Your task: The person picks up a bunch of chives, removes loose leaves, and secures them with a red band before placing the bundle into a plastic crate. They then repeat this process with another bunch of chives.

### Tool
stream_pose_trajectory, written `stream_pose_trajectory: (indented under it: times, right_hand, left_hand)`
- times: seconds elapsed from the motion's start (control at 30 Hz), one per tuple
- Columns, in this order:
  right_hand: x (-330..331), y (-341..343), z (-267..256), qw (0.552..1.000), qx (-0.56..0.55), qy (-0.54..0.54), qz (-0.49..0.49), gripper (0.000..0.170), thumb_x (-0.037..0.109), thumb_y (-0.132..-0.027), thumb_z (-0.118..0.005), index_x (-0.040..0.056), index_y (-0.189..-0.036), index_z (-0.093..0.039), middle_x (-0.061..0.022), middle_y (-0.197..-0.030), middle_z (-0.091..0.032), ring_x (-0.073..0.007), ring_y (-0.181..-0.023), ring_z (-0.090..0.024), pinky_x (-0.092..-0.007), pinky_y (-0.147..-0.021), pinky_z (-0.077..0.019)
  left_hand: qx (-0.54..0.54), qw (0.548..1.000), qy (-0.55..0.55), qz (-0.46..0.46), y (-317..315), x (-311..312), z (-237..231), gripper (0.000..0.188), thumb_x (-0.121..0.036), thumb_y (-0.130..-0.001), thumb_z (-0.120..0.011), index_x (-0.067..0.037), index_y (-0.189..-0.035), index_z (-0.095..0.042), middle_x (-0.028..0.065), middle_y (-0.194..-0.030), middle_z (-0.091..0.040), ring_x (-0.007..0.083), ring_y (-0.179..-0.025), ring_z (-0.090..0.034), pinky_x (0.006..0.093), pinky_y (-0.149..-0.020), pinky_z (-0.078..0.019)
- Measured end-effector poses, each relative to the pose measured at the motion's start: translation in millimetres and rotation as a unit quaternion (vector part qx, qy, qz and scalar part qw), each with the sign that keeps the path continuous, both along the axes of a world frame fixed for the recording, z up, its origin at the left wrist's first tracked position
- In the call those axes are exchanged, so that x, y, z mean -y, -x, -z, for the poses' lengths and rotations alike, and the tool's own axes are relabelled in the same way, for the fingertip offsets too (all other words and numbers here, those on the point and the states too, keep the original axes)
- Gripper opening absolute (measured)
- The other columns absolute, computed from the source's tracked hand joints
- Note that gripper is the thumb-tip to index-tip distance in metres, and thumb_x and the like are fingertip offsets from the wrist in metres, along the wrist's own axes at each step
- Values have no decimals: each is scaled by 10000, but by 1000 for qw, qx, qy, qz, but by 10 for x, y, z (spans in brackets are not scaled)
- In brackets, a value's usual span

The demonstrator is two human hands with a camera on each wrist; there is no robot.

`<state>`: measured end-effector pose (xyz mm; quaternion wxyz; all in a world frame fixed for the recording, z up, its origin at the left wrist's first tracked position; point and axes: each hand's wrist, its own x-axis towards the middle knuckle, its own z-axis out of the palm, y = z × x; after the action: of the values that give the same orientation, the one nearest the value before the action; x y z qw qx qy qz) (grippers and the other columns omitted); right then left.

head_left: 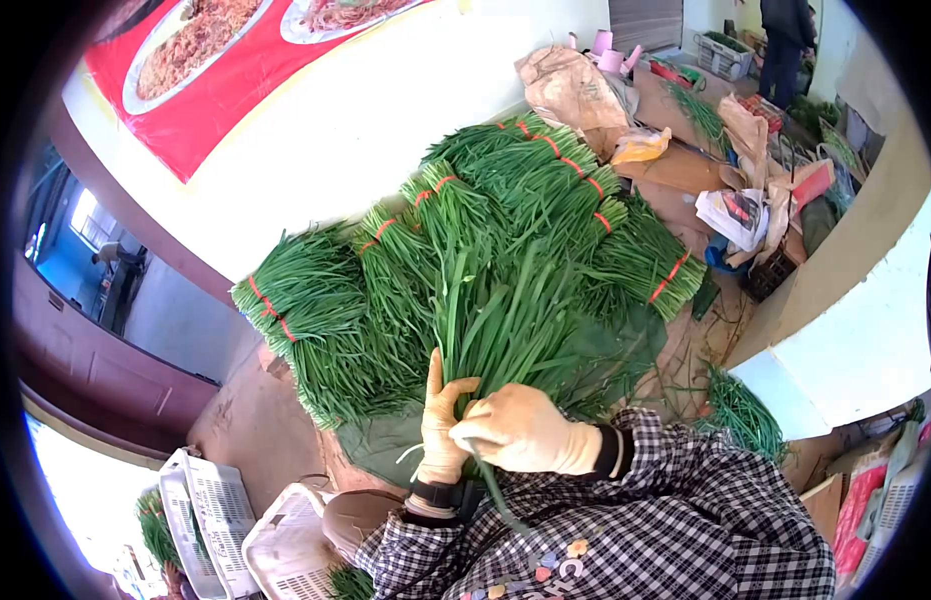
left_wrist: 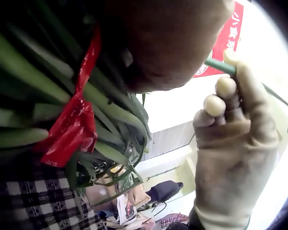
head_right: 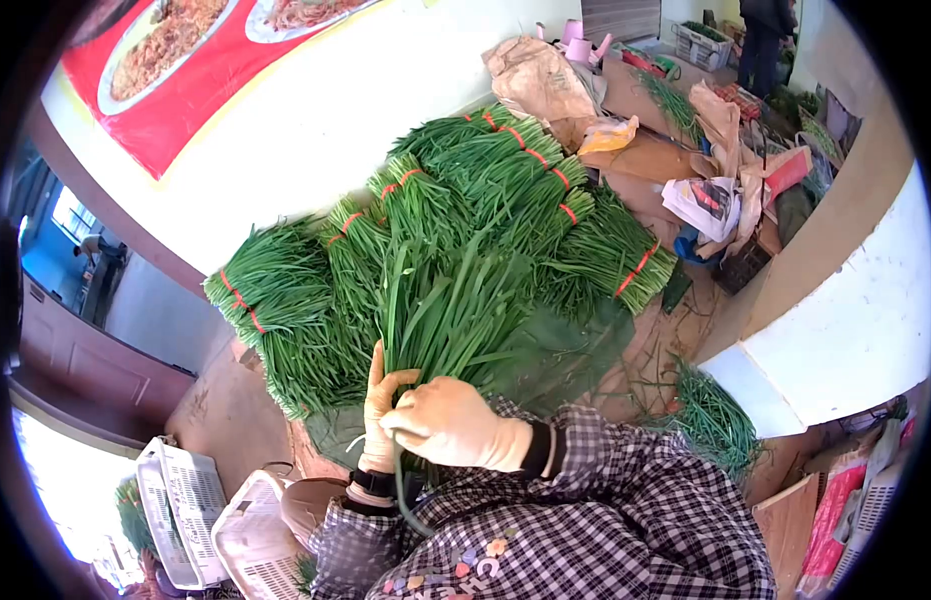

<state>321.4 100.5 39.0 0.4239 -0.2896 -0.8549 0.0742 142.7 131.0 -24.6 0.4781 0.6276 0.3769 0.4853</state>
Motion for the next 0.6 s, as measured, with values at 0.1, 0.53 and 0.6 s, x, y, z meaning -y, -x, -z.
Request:
stream_pose_trajectory:
  times: [0.1, 0.53, 0.6]
  right_hand:
    - [9, -241, -6, 982, -168, 91, -9, 179, 111, -918, -761, 163, -1073, -688, -46, -1045, -770, -160, -736, -708, -300, -649, -572]
    - [919, -2120, 954, 685, -455, 536, 189, 326, 224, -1104, -553, 31, -1355, -628, -94, -1220, -707, -170, -1018, -698, -285, -907, -550]
    - [1266, -2318, 1231, 637, -504, 529, 245, 293, 181, -1076, -589, 32, -1321, -649, -95, -1208, -715, -176, -1020, -706, -285, -894, -558]
  left_hand:
    - [-172, 982, -19, -74, 29, 36, 198, 396, -118, -877, -778, -76, -1259, -681, 218, -1639, -391, 296, -1368, -567, 397, -1089, -516]
    - [-235, 960, -128, -79, -131, 159, -138, 476, -51, -728, -894, -81, -1139, -656, 228, -1689, -285, 379, -1463, -436, 441, -1174, -400]
    - [-181, 978, -85, -62, -125, 163, -110, 500, -164, -736, -932, -83, -1143, -654, 217, -1696, -273, 379, -1468, -427, 449, -1175, -397]
